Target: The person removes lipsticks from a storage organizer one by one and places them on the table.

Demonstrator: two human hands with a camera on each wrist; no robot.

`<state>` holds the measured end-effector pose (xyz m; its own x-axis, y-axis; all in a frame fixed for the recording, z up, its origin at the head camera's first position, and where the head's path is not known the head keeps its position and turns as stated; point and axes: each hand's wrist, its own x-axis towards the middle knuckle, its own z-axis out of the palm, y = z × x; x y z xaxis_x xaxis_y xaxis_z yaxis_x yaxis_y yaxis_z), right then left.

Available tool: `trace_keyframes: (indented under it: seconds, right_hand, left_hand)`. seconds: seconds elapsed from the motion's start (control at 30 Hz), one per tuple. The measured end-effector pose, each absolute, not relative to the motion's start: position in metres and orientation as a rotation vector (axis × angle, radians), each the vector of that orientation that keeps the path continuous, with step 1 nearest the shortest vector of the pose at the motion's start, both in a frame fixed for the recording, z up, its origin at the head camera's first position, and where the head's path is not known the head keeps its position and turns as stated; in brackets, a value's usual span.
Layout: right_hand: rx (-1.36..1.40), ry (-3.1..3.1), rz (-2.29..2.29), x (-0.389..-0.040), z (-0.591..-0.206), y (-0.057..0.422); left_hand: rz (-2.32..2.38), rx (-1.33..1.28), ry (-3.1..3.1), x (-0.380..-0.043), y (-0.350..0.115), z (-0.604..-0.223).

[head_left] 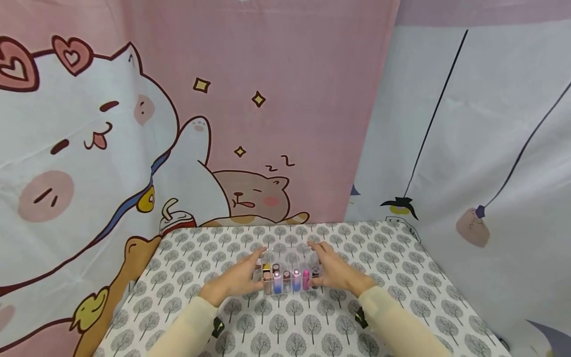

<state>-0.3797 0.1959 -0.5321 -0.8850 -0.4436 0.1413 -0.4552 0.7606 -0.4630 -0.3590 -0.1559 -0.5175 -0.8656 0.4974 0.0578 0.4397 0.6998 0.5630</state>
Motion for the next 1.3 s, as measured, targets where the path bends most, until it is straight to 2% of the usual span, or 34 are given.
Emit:
trace_keyframes:
  seconds: [1.3]
  right_hand:
    - [0.764, -2.935, 0.775, -0.347, -0.533, 0.211]
  left_hand:
    - [0.956, 0.823, 2.723, -0.333, -0.153, -0.520]
